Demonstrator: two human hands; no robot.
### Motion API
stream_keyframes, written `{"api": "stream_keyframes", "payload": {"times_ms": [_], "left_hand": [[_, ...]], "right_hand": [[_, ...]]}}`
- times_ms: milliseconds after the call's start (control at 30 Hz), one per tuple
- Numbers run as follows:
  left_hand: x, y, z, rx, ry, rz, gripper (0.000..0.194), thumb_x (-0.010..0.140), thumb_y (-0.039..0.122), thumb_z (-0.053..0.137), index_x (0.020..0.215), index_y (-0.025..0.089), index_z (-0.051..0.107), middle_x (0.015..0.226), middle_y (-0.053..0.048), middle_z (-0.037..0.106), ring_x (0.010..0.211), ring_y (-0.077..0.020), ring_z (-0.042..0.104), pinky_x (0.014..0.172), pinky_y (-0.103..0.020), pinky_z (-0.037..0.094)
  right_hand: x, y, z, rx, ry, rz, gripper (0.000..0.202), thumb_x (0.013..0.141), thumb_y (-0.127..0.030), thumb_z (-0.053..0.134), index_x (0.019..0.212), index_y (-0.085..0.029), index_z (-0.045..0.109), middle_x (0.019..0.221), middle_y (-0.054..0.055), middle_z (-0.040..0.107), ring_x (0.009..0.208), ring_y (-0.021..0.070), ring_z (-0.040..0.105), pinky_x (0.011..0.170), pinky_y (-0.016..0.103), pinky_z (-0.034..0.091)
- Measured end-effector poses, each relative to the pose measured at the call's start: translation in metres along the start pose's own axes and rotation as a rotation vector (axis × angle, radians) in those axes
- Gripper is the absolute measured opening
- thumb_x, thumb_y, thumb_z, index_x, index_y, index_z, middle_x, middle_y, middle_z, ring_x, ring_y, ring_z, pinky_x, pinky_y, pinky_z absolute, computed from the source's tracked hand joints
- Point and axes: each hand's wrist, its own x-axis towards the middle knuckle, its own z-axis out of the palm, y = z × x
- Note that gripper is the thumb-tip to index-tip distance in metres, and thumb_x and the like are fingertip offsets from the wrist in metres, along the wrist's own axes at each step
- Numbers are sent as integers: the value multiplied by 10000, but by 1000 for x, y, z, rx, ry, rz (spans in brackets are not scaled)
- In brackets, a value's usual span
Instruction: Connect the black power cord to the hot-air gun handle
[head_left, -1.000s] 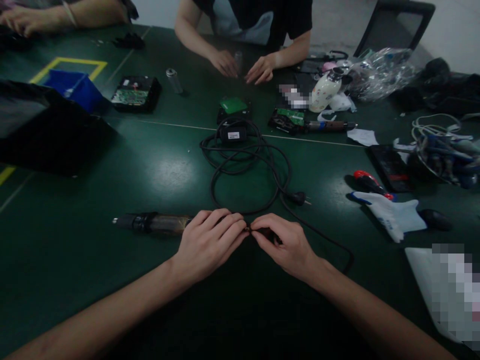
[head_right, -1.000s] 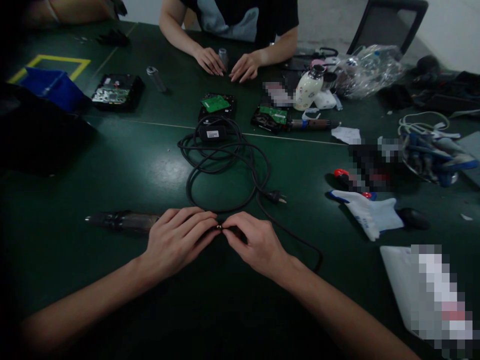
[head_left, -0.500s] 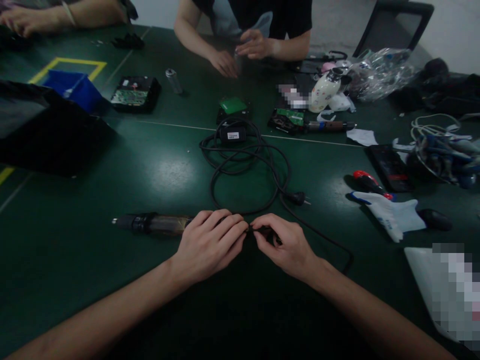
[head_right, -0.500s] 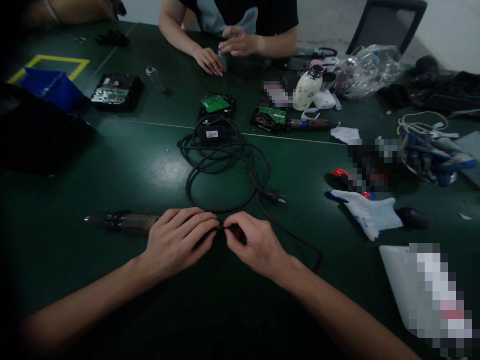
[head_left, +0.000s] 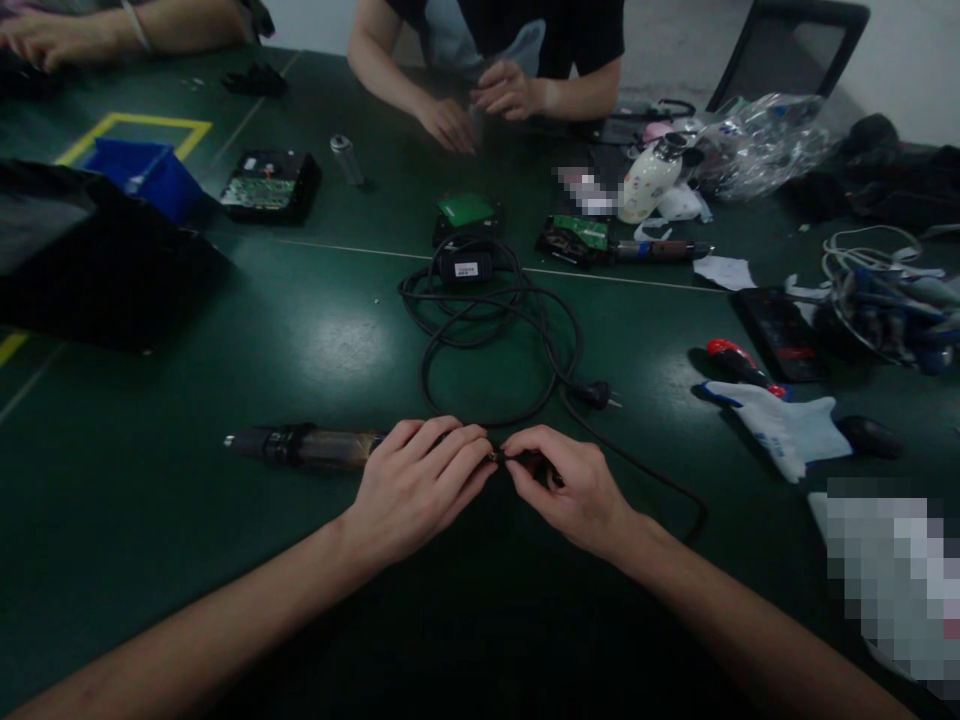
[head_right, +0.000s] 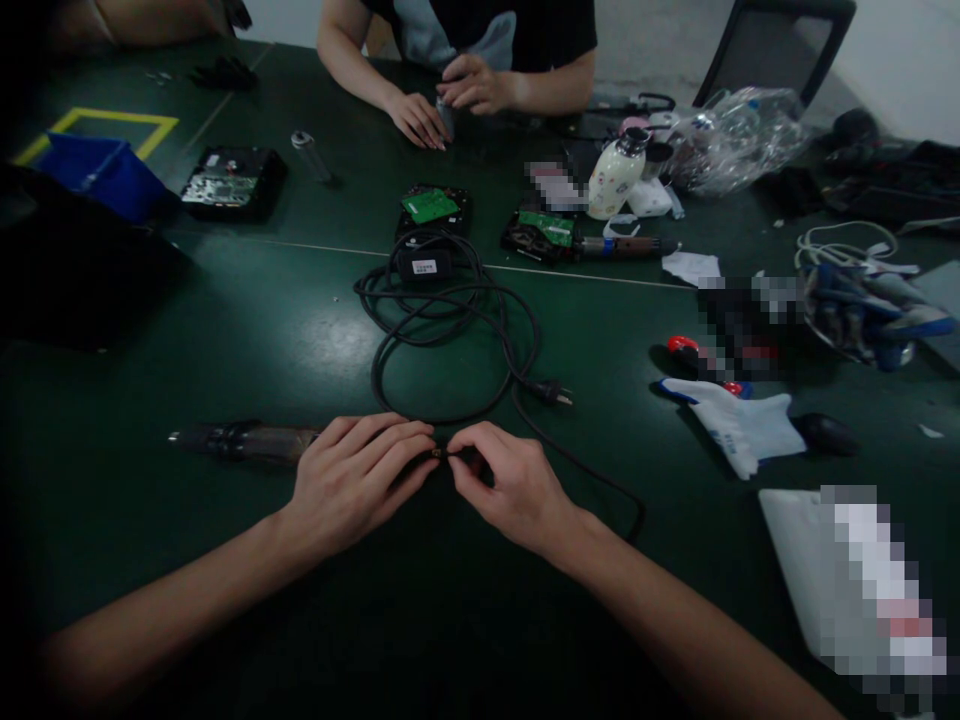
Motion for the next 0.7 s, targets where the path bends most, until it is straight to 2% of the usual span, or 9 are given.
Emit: {"api": "stream_keyframes", "payload": {"times_ms": [200, 433, 567, 700], "left_hand": [[1, 0, -1, -13, -17, 7, 227, 971, 286, 667, 1181, 202, 694, 1240, -45, 753, 1095, -239, 681, 850, -399, 475], [0, -1, 0, 9, -9, 2, 167, 974, 273, 671, 1118, 197, 708, 1209, -57, 762, 1079, -235, 684, 842, -378, 466], [0, 0, 0, -3, -15, 11, 231, 972, 296, 667, 1182, 202, 699, 1250, -49, 752, 1098, -249, 681, 850, -395, 465], [0, 0, 0, 11, -19, 28, 198, 970, 261, 667, 1156, 207, 707, 1241, -42, 757, 1087, -239, 686, 843, -390, 464]], "right_hand": [[0, -1, 0, 2, 0, 17, 144, 1002, -225, 614, 1136, -212, 662, 982, 37, 732, 763, 146, 676, 654, 258, 542], [0, -1, 0, 3, -11, 29, 138, 1009, -228, 608, 1136, -211, 659, 985, 38, 728, 763, 141, 666, 645, 251, 519], [0, -1, 1, 3, -13, 30, 138, 1008, -228, 609, 1135, -205, 659, 971, 35, 724, 747, 135, 656, 641, 246, 507], [0, 0, 1, -2, -13, 30, 128, 1010, -230, 609, 1124, -202, 659, 957, 32, 723, 741, 132, 652, 639, 245, 499]]}}
